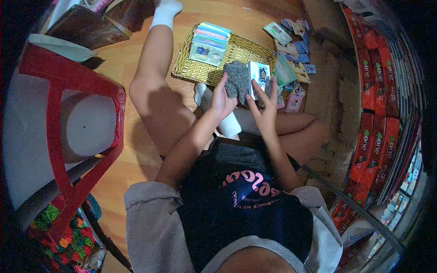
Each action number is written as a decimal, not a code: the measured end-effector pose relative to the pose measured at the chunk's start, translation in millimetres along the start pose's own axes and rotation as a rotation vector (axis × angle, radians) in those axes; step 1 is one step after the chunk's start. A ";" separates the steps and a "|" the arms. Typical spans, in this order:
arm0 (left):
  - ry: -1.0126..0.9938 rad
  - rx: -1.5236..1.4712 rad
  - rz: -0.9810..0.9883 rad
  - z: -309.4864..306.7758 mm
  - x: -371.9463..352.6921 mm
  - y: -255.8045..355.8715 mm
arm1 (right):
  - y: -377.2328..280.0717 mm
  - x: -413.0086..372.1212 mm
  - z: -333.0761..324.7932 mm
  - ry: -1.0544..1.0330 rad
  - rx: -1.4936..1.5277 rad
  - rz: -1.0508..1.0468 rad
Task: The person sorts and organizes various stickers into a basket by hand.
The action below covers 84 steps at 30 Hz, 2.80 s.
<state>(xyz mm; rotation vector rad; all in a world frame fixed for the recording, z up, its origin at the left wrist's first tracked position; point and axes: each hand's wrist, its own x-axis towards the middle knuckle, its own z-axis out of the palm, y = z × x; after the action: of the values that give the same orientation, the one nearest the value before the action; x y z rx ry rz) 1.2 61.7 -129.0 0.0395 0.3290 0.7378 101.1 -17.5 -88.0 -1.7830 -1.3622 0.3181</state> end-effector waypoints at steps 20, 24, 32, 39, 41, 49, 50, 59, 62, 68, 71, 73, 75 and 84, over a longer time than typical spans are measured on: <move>0.200 0.191 -0.016 0.7 -0.1 2.1 | 13.1 35.6 1.4 0.003 0.142 0.027; 0.368 0.564 -0.237 -17.5 0.8 -21.2 | 5.3 59.4 -7.3 0.018 -0.018 -0.104; 0.372 0.945 -0.351 -13.7 -3.4 -16.6 | 8.9 100.4 73.2 -0.274 -0.262 -0.562; 0.398 0.766 -0.303 -60.3 28.4 -31.4 | 29.5 111.6 128.9 -0.425 -0.523 -0.751; 0.450 0.685 -0.327 0.4 2.9 -3.8 | 30.3 112.5 131.6 -0.419 -0.575 -0.791; 0.423 0.582 -0.353 -15.6 11.3 -10.0 | 36.4 108.4 131.2 -0.423 -0.773 -0.770; 0.437 0.558 -0.349 -29.5 17.2 -17.0 | 36.8 108.0 133.2 -0.420 -0.776 -0.764; 0.399 0.607 -0.347 -17.0 7.0 -6.2 | 29.8 116.7 74.3 0.096 -0.310 -0.312; 0.300 0.470 -0.268 -19.4 10.1 -3.3 | 81.2 120.3 11.2 0.258 -0.502 -0.133; 0.334 0.444 -0.213 -19.9 11.8 -7.5 | 159.1 74.6 -44.4 0.093 -0.712 0.125; 0.393 0.485 -0.192 -4.4 3.4 -6.5 | 158.6 67.1 -56.8 0.082 -0.757 0.154; 0.411 0.489 -0.195 2.7 0.6 -5.7 | 161.8 64.4 -56.0 -0.023 -0.768 0.262; 0.429 0.493 -0.197 3.2 0.0 -4.5 | 159.5 63.1 -50.4 0.097 -0.687 0.217; 0.351 0.413 -0.154 -16.6 5.1 -6.8 | 84.1 55.4 -65.7 0.360 -0.220 0.203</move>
<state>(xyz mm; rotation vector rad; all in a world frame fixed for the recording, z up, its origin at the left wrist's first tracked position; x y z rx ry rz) 4.0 58.8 -147.2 0.2747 0.8081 0.5125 220.3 -3.1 -94.9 -2.0483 -0.9933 -0.0499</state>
